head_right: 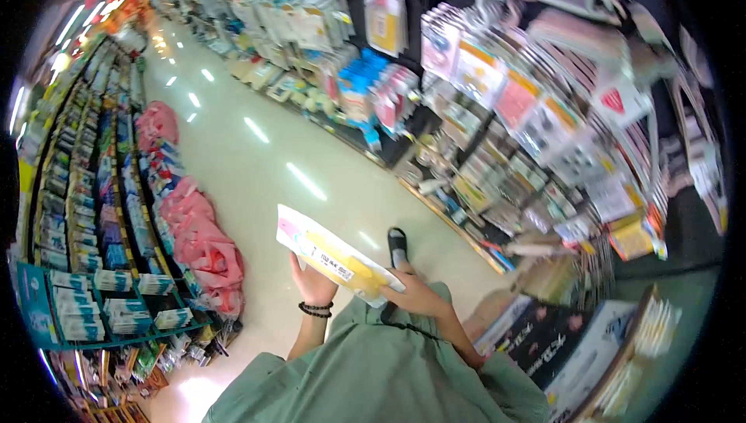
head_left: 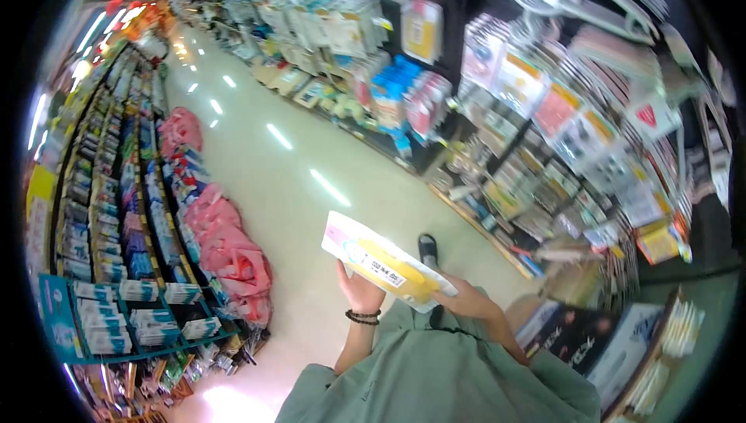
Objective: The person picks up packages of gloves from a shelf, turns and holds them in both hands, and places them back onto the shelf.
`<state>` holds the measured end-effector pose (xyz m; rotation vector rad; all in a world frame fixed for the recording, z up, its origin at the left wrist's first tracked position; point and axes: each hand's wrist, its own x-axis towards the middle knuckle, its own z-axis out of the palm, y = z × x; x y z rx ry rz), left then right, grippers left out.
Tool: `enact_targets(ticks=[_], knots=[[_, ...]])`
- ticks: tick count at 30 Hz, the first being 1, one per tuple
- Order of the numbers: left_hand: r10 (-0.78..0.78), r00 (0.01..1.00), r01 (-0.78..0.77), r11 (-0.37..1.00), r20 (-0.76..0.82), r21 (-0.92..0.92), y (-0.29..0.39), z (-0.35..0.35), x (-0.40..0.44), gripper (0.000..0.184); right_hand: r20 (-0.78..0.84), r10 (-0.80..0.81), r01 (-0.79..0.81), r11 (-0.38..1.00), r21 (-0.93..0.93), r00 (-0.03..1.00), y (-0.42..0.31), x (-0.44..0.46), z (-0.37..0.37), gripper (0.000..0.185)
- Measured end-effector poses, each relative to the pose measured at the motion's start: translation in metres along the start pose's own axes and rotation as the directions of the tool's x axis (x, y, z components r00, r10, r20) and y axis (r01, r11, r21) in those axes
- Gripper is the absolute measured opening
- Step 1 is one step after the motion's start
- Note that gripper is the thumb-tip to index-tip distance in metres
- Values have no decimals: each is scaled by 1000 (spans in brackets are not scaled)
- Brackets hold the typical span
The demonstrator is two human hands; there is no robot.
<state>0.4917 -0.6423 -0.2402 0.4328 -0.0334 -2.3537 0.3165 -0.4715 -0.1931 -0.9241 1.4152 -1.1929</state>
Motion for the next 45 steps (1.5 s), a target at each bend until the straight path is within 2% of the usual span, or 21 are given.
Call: enact_targets(ticks=[3,6,9,11,13,19,23,25,30,32,36,37,41,44,45], knots=[[104,994,-103,994,30,-27,16,26,31,74,88,69,-68,998,-16,994,-26,48,-26,34],[169,986,-169,986,12,-1,27,49,73,73,118,-26,22,999,33,993,-44,94,-48,36],[226,974,-225,974,0,35,38,67,123,74,128,-11,-1,996,91,992,-22,142,-68,35],[273,962,-274,959,15,75,43,77,158,75,114,-31,25,998,49,993,-15,173,-81,34],[263,964,-266,958,45,105,46,86,186,74,90,-42,46,998,-42,995,-14,201,-97,34],[270,962,-272,959,39,82,50,106,258,73,46,-83,86,993,-76,996,-37,260,-143,34],[206,978,-206,974,18,92,65,91,316,70,11,-78,79,993,-88,997,-36,290,-162,29],[162,986,-157,981,-34,118,74,86,352,68,-80,-47,44,998,-48,996,-37,303,-164,28],[-9,998,25,961,-58,276,83,82,461,59,-197,50,-63,996,-58,979,-25,339,-177,25],[-98,992,118,932,-75,343,86,85,510,58,-256,60,-88,991,-100,965,-21,358,-178,24],[-227,974,197,853,4,483,91,107,594,51,-359,114,-133,991,-28,926,-12,403,-168,26],[-305,952,274,803,-30,529,96,120,606,48,-405,130,-144,990,-4,905,1,417,-161,26],[-375,926,328,744,-43,582,113,157,641,39,-477,177,-183,983,35,861,8,463,-150,30],[-391,919,244,667,52,704,125,172,656,34,-519,194,-220,976,13,832,8,486,-147,32],[-353,929,144,621,111,770,129,175,659,29,-530,188,-221,975,1,827,9,493,-145,32]])
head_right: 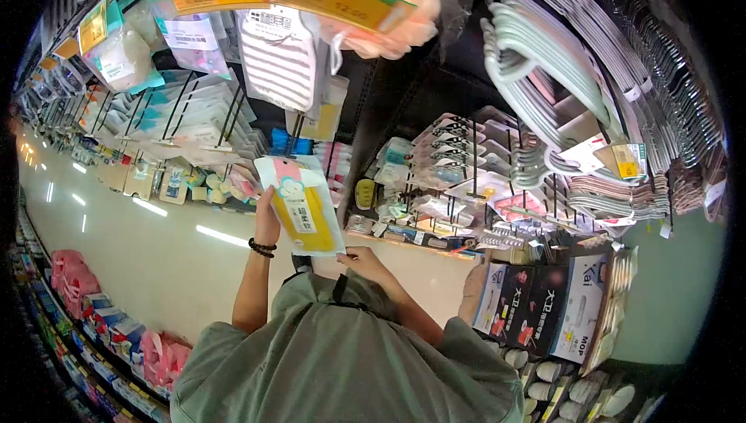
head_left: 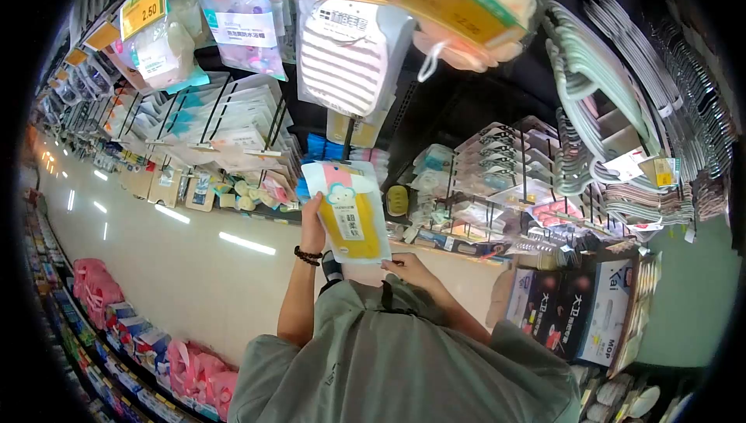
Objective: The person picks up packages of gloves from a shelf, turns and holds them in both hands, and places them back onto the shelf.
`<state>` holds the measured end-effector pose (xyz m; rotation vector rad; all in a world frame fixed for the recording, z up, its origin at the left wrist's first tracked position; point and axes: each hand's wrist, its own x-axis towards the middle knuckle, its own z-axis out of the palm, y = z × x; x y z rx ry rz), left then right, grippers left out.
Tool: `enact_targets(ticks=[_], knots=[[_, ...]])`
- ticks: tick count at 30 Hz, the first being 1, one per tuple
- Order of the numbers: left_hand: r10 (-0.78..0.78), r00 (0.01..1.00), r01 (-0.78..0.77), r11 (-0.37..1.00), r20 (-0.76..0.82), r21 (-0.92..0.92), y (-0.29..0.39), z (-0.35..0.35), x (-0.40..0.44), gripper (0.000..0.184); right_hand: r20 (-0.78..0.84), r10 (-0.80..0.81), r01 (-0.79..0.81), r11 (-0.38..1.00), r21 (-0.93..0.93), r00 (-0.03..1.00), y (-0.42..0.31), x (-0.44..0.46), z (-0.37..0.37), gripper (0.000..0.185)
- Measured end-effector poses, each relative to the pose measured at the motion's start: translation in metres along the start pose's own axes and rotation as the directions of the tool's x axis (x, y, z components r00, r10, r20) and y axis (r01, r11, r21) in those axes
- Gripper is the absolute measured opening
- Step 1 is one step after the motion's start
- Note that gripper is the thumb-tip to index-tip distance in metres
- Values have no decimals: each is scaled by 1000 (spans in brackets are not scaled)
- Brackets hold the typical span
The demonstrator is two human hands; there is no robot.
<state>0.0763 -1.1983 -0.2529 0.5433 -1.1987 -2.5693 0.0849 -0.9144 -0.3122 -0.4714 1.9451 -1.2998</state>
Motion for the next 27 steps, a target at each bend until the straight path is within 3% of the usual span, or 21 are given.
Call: enact_targets(ticks=[3,9,13,16,19,22,25,27], knots=[[62,997,-69,977,38,203,12,1,1,26,-29,27,-28,999,-29,999,-12,9,13,32],[-25,985,-8,982,173,187,25,-5,36,29,-140,26,-13,996,93,990,-10,32,37,33],[-45,984,6,975,171,223,24,-8,46,30,-145,103,-85,988,128,984,-8,42,44,34],[-64,984,22,970,167,242,23,-9,48,30,-172,16,0,995,95,985,0,44,48,33],[-52,986,10,966,158,256,22,-5,53,30,-178,35,-4,986,169,983,5,48,48,33],[-42,986,16,987,161,159,26,10,58,29,-173,51,9,944,329,984,-2,50,44,45],[-24,987,-11,976,161,215,17,6,92,30,-282,86,11,945,326,956,-8,48,46,60],[29,993,-52,978,114,204,15,16,115,31,-242,50,4,976,219,969,2,44,47,63]])
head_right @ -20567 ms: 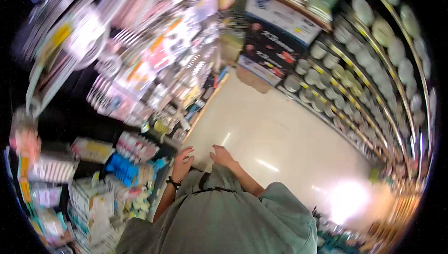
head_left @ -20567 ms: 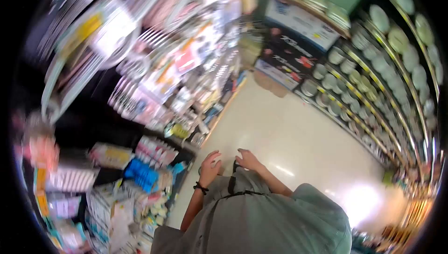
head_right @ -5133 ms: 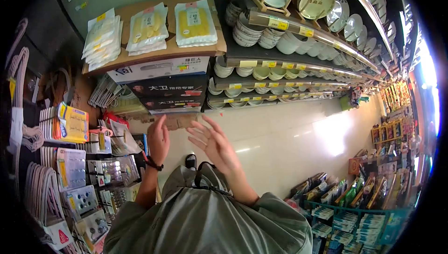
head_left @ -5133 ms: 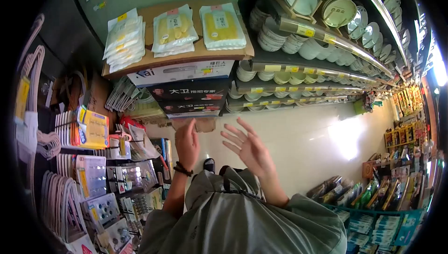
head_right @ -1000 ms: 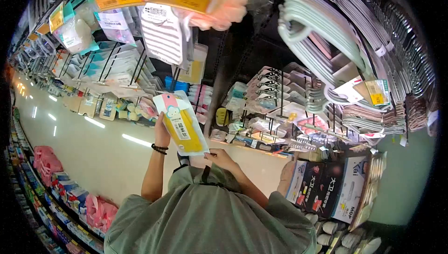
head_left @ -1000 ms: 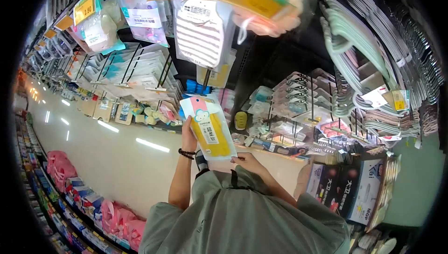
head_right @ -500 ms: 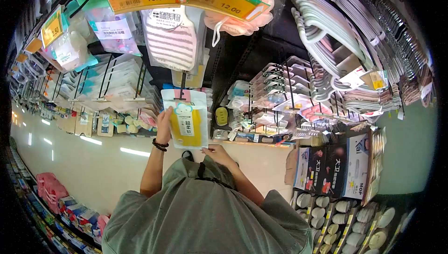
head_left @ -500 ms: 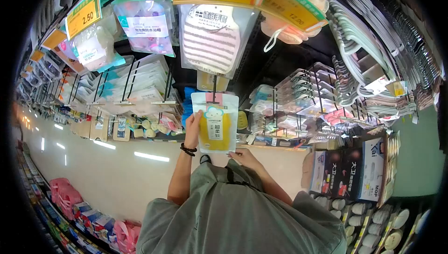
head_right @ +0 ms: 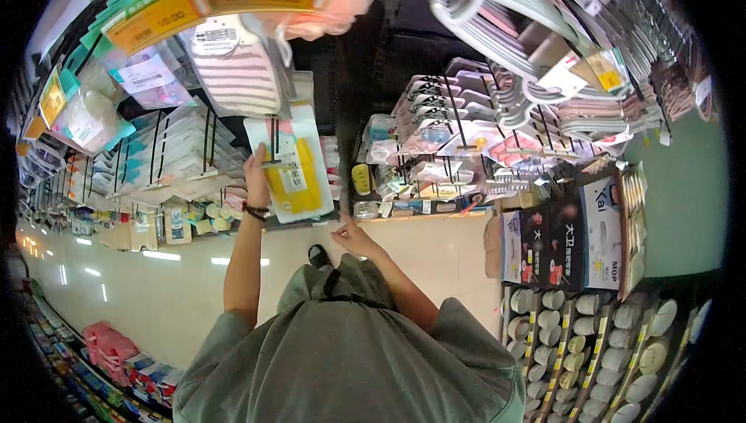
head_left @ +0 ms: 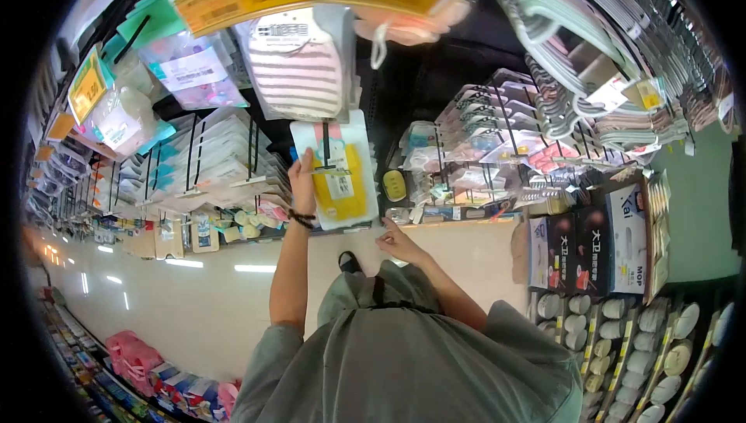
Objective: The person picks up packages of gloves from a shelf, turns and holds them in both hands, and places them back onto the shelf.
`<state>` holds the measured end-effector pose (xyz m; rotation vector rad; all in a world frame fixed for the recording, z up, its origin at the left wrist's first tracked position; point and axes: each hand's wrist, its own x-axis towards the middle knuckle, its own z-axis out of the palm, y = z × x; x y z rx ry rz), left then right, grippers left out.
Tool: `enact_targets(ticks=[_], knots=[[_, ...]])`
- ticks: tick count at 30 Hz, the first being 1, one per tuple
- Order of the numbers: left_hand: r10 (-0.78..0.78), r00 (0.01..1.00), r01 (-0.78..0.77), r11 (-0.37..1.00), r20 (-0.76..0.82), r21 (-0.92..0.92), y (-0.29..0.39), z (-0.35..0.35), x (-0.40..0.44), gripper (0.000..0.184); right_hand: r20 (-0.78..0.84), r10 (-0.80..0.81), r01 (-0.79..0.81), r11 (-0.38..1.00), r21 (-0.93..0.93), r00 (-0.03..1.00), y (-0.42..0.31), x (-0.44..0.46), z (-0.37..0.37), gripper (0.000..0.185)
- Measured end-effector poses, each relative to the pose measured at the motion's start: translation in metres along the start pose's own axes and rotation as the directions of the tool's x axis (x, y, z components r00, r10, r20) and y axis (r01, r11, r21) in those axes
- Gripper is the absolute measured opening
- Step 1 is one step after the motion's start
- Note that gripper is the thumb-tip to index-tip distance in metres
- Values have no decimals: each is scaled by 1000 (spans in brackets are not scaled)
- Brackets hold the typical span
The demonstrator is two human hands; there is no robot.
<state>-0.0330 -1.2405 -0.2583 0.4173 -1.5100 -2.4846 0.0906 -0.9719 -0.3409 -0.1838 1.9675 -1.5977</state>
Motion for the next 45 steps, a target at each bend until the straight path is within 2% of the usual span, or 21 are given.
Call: enact_targets(ticks=[4,6,8,10,14,16,17,18,21,23,24,25,27,28,31,34,35,38,39,42,45], knots=[[-32,998,29,997,48,69,-8,-3,59,36,80,44,-30,985,-169,996,4,-25,-18,51],[-12,999,22,970,-43,243,0,8,67,35,39,47,-40,983,-177,998,14,-45,-26,46],[113,993,-112,933,16,342,-14,-7,73,33,-43,29,-35,988,-149,999,27,-72,-35,43],[435,894,-448,861,106,241,-54,-36,64,41,-86,66,-71,995,-63,994,38,-99,-48,43],[331,914,-162,826,-234,539,-88,-2,-48,34,-179,58,-7,961,277,982,65,-137,-75,42],[251,962,-266,796,104,543,-125,32,-132,31,-168,200,-73,823,563,965,29,-163,-94,47],[128,907,-315,839,401,443,-121,68,-176,31,-178,214,-31,718,695,960,21,-169,-101,49],[-128,814,-352,669,567,655,-102,114,-211,37,-192,229,19,595,804,954,20,-176,-107,51],[-133,353,-797,475,926,373,-97,219,-264,50,-217,84,174,356,918,972,24,-191,-113,59],[-157,172,-886,408,973,222,-118,256,-278,49,-221,87,208,134,969,971,5,-221,-119,60],[-172,111,-903,393,979,172,-137,267,-272,49,-293,97,266,226,937,951,2,-241,-128,61],[-83,101,-907,402,991,126,-154,280,-269,47,-366,102,318,317,893,925,0,-257,-137,61],[-132,147,-893,408,980,189,-180,304,-276,50,-510,71,431,443,786,857,-10,-302,-161,61],[-189,191,-875,412,963,254,-186,319,-286,51,-569,63,502,399,767,820,-1,-322,-170,61],[-144,128,-735,650,981,192,-187,357,-344,52,-723,117,678,273,683,681,30,-368,-183,60],[-157,-421,-766,589,893,-258,-167,403,-409,50,-750,307,756,126,642,586,28,-400,-176,60],[-173,-460,-779,550,871,-303,-184,409,-415,51,-780,360,816,80,573,512,23,-407,-174,61],[-182,-394,-857,427,901,-288,-280,421,-403,52,-883,336,866,265,424,329,54,-431,-164,56],[-267,-352,-876,432,897,-215,-306,426,-392,49,-896,304,887,233,399,323,54,-451,-160,54],[-430,-307,-736,673,849,75,-326,458,-399,44,-893,367,932,145,333,262,46,-494,-162,50],[-469,-480,-663,747,742,43,-333,481,-421,46,-869,472,928,238,287,148,59,-519,-180,43]])
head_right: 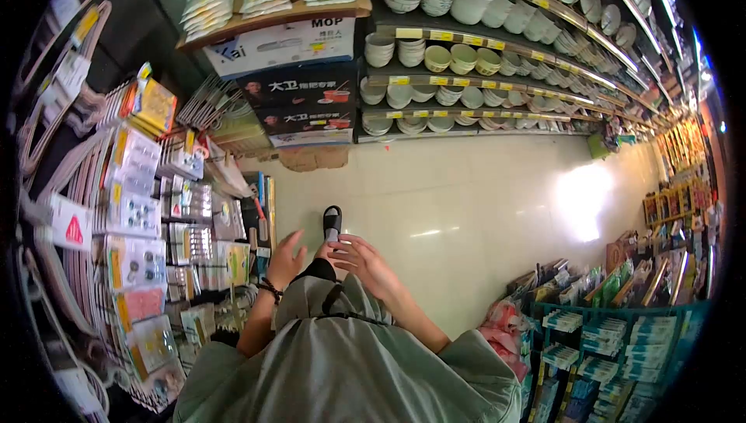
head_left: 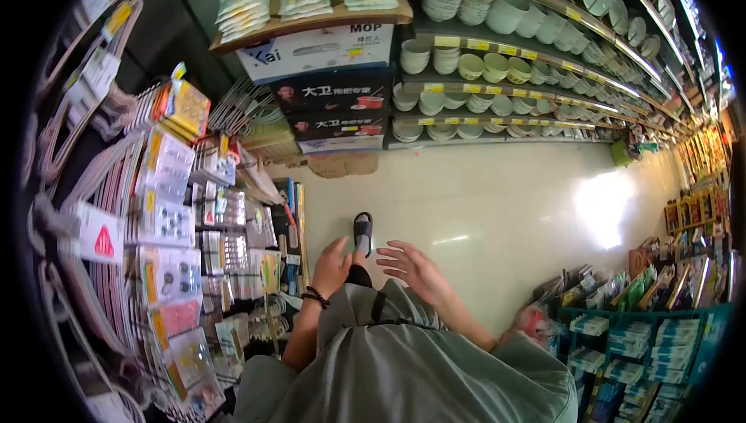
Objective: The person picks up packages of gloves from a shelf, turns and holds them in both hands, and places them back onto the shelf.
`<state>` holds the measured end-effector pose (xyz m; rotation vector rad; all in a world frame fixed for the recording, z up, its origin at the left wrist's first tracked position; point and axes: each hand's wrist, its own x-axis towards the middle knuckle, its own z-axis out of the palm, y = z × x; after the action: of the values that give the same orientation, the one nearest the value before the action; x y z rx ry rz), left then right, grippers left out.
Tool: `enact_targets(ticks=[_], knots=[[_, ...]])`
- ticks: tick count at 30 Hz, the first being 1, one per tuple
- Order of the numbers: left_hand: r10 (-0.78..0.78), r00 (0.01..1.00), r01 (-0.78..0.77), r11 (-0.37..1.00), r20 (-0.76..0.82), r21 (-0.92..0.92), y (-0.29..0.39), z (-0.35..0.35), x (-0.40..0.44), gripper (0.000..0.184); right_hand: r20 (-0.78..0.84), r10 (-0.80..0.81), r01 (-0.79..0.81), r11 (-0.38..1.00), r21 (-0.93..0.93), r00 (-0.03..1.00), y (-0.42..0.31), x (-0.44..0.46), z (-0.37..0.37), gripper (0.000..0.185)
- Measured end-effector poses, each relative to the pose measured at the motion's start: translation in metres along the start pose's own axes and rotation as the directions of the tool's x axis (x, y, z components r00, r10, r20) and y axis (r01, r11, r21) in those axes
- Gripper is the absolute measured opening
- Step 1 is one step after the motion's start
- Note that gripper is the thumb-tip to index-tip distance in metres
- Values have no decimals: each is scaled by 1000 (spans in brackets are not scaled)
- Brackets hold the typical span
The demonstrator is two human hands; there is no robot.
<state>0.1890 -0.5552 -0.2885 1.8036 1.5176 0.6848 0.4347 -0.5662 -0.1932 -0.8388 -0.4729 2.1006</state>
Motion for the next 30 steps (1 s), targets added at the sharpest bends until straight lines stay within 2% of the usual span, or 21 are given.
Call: enact_targets(ticks=[3,4,7,8,12,15,16,19,20,24,27,30], knots=[[22,987,-24,1000,158,11,-7,10,44,46,-23,-49,50,998,34,999,-27,35,0,40],[32,986,-34,999,166,7,-8,12,59,43,-16,-63,64,996,56,998,-37,49,1,38],[148,981,-147,989,130,-15,-20,11,117,41,-53,-53,54,998,23,997,-69,96,3,34],[208,972,-212,977,107,31,-24,8,137,39,-47,-45,47,998,29,998,-79,111,4,33],[217,975,-216,976,-52,17,3,-27,223,33,-11,-12,12,1000,16,1000,-134,172,19,30],[172,977,-198,955,-129,-221,13,-46,282,30,-9,-37,38,998,47,999,-168,217,25,31],[82,989,-128,892,-125,-433,27,-54,298,27,-13,-55,56,996,71,998,-176,231,24,32],[163,966,-236,871,-200,-430,67,-90,341,24,-6,-120,119,978,171,993,-198,266,23,33],[139,972,-208,883,-190,-420,76,-99,354,22,20,-149,142,972,186,989,-204,274,24,34],[285,899,-381,883,-333,-275,105,-129,405,19,-6,-158,156,970,184,987,-232,311,37,34],[271,897,-386,863,-348,-325,128,-148,439,16,21,-159,151,965,214,987,-256,342,40,34],[343,841,-402,914,-419,-59,133,-153,482,16,139,-169,133,963,236,976,-285,378,30,34]])
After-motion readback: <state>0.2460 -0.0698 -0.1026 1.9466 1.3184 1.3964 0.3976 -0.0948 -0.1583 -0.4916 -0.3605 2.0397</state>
